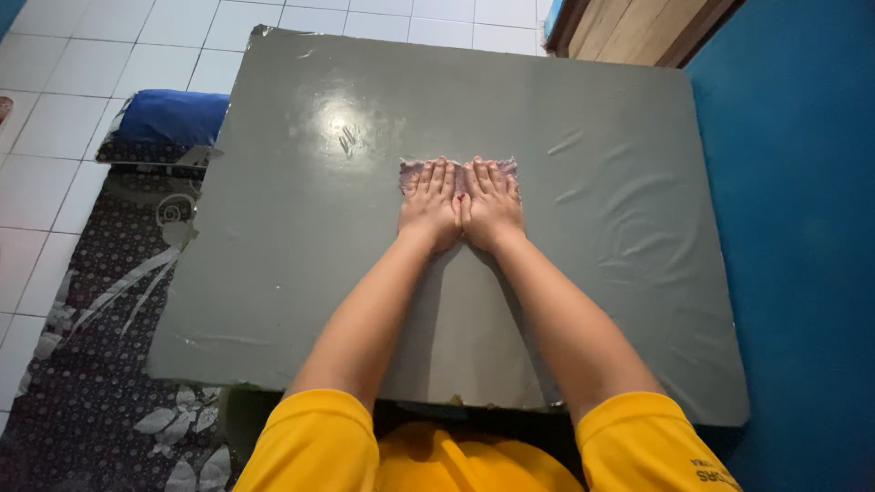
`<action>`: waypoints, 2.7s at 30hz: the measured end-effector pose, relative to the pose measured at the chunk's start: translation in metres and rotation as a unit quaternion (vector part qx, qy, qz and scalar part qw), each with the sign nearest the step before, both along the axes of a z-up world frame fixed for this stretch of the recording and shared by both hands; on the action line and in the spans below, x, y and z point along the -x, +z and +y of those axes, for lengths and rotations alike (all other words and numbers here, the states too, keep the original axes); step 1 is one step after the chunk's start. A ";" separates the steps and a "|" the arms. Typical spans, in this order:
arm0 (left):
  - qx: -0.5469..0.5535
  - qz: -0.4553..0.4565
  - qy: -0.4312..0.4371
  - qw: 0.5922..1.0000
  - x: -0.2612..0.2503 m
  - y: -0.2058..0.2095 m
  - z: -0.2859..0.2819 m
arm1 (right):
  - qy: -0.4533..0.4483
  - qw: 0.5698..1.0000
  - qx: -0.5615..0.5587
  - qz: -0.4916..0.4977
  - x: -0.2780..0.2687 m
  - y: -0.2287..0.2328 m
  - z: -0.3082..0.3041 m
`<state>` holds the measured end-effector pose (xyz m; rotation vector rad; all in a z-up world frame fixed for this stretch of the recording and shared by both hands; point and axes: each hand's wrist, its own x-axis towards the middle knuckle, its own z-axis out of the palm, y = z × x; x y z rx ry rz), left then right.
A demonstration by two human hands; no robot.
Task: Wiping a table covered with a plastic sheet using a cloth.
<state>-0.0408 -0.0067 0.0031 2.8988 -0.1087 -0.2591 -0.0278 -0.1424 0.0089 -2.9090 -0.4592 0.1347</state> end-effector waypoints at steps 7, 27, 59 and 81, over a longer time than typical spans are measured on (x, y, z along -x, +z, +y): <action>0.002 -0.034 -0.024 0.999 0.067 -0.008 -0.002 | 0.006 1.000 0.005 -0.004 0.065 -0.006 -0.012; 0.091 -0.223 -0.041 0.970 0.242 -0.005 0.009 | 0.096 0.989 -0.029 -0.105 0.233 0.007 -0.017; -0.031 -0.102 0.239 0.965 0.158 -0.027 0.247 | 0.253 0.965 -0.061 -0.032 0.111 0.029 0.258; -0.063 -0.092 0.250 0.962 0.237 -0.007 0.254 | 0.337 0.939 -0.036 -0.057 0.173 0.050 0.268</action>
